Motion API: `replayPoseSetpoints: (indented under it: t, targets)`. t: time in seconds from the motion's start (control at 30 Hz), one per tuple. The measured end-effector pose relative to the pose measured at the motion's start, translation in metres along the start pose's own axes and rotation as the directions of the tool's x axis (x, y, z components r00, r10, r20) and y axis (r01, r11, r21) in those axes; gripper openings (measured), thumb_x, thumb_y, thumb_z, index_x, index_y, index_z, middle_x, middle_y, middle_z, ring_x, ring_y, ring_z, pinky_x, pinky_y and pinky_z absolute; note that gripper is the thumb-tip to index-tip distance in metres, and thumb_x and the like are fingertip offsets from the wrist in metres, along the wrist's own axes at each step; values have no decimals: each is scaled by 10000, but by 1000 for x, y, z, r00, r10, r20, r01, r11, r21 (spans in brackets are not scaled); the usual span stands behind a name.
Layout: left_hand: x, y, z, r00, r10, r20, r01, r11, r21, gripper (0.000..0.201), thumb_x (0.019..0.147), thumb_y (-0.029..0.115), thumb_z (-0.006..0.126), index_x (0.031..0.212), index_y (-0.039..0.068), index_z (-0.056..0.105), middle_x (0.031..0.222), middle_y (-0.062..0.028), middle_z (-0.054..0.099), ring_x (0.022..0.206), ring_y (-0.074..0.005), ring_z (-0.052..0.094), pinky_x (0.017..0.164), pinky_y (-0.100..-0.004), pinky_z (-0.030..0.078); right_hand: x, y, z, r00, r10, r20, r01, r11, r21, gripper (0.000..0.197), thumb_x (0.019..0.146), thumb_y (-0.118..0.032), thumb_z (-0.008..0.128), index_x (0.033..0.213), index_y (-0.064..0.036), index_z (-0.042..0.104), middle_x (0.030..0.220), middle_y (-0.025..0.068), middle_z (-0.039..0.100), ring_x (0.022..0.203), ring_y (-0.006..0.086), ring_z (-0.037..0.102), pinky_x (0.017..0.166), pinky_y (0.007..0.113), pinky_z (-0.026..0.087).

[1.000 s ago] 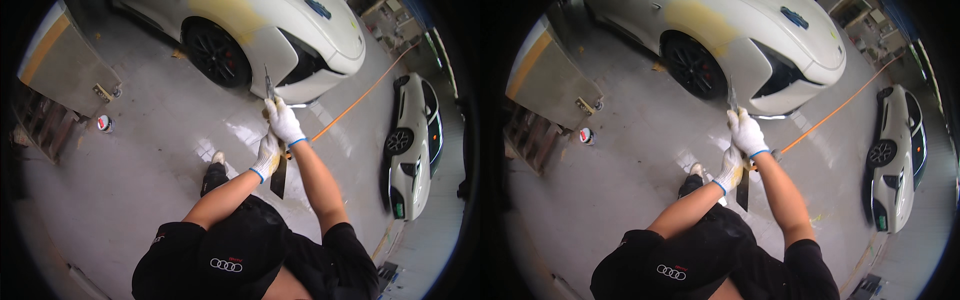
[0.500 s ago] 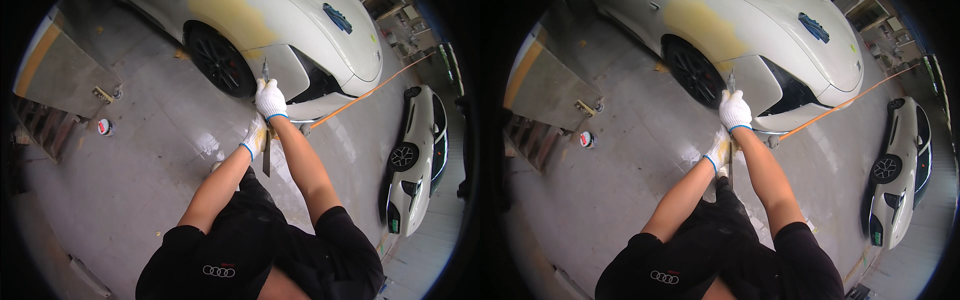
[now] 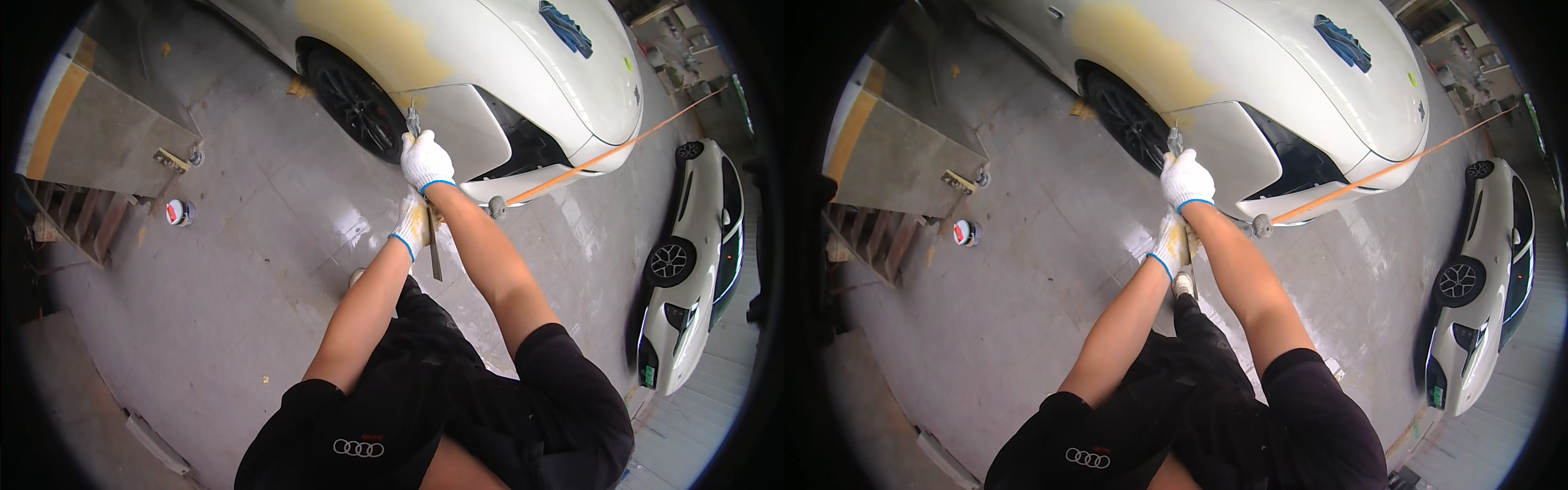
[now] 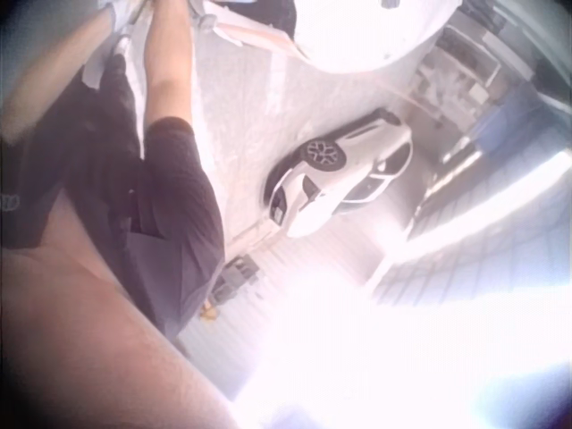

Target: The person inspects a white car's front bumper, then uses a pneumatic tool to clean the area. They mix a yellow body filler in a can and apply it to the bumper with a spreader, smoothing the surface.

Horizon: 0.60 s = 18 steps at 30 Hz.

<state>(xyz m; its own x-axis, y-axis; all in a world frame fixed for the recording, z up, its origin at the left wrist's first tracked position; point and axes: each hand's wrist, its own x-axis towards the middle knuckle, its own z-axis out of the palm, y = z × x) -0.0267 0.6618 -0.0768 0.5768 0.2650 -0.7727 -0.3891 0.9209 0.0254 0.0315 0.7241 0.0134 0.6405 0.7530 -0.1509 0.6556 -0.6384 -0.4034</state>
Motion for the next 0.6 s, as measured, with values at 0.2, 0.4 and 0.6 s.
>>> replayPoseSetpoints:
  t: [0.2,0.4,0.6]
  targets:
    - [17,8,-1,999,46,24,-45,999,-13,684,1012,760,340,1003,132,611,753,-45,633,560,-228,601,480,-355,482,17,-1,15,998,-41,40,42,999,-32,458,1030,-457,529,1119,-7,533,908,281,737,885,476,729,843,548,564]
    - [23,23,-12,996,83,30,-83,997,5,671,1026,732,355,993,116,616,743,-54,635,573,-220,618,496,-352,502,24,-13,30,995,-43,87,47,998,-52,476,1027,-466,522,1136,-3,532,929,278,741,904,475,727,862,551,556]
    - [27,24,-24,992,100,78,-97,995,-38,647,1037,709,368,1023,117,630,776,-54,650,613,-228,639,531,-364,531,25,-14,38,990,-53,134,61,996,-61,479,1030,-468,508,1146,-4,534,960,280,740,929,478,723,865,550,554]
